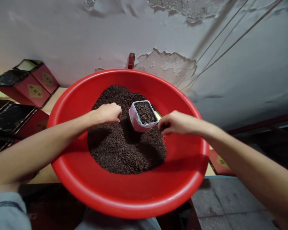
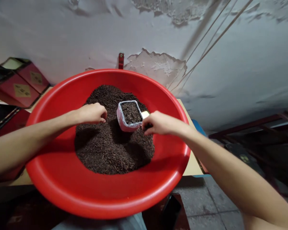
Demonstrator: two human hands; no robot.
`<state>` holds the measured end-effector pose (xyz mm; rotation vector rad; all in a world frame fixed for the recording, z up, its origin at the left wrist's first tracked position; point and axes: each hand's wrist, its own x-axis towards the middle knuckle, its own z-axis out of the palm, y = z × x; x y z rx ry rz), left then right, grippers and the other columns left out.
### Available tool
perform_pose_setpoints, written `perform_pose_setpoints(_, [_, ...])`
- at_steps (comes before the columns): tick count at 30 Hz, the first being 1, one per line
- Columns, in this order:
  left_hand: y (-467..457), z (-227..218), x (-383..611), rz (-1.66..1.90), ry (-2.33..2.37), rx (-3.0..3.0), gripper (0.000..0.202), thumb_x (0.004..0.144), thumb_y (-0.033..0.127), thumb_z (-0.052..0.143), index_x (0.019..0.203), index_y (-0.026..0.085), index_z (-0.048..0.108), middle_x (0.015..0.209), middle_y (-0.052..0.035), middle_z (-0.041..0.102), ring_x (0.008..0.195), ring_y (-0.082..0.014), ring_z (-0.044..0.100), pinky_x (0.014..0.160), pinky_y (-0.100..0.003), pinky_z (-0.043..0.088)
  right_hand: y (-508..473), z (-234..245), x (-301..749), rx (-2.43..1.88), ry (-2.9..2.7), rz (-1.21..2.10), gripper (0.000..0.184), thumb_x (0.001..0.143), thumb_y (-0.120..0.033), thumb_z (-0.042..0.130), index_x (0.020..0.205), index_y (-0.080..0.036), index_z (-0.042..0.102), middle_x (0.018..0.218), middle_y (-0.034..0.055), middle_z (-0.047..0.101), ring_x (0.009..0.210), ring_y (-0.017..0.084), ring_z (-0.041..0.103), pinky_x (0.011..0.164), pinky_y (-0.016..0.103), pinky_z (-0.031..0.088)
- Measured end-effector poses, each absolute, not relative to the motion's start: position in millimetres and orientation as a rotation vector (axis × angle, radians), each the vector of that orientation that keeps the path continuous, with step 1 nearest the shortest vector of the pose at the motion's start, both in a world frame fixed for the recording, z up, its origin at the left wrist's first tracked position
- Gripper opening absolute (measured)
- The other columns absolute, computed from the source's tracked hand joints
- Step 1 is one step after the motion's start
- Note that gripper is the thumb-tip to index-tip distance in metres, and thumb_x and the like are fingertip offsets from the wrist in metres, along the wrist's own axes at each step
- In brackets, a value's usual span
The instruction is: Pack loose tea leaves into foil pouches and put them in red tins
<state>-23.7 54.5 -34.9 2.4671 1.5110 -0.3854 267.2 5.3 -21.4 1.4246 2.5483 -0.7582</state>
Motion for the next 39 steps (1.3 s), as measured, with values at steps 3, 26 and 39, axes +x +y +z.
perform_pose_setpoints(3, [68, -37, -19, -0.361, 1.507, 2.231, 0.016, 0.077, 0.029, 0.078, 0.075, 0.013, 0.078, 0.068, -0.0123, 0.07, 0.067, -0.027, 0.069, 0.069, -0.036, 0.05, 21, 7, 266, 1.558, 2.765, -0.675, 0.018, 0.077, -0.033, 0.078, 0.091, -0.023, 0.078, 0.081, 0.0011, 0.076, 0.077, 0.018, 0.069, 0.072, 0.028, 0.052])
perform_pose_setpoints(26, [66, -54, 19, 0.055, 1.393, 1.616, 0.051, 0.101, 0.038, 0.038, 0.121, 0.003, 0.069, 0.102, -0.0226, 0.077, 0.086, -0.0279, 0.076, 0.072, -0.031, 0.058, 50, -62, 238, 2.572, 1.612, -1.866, 0.028, 0.107, -0.035, 0.045, 0.109, -0.015, 0.065, 0.069, 0.0044, 0.071, 0.052, 0.015, 0.062, 0.057, 0.03, 0.06])
perform_pose_setpoints(39, [74, -79, 14, 0.442, 1.203, 1.072, 0.029, 0.097, 0.038, 0.062, 0.079, 0.015, 0.063, 0.07, -0.0009, 0.068, 0.063, -0.0103, 0.056, 0.061, -0.024, 0.038, 59, -88, 234, 2.346, 1.472, -2.254, 0.077, 0.092, -0.085, 0.021, 0.112, -0.025, 0.064, 0.1, 0.0107, 0.076, 0.077, 0.025, 0.071, 0.068, 0.045, 0.061])
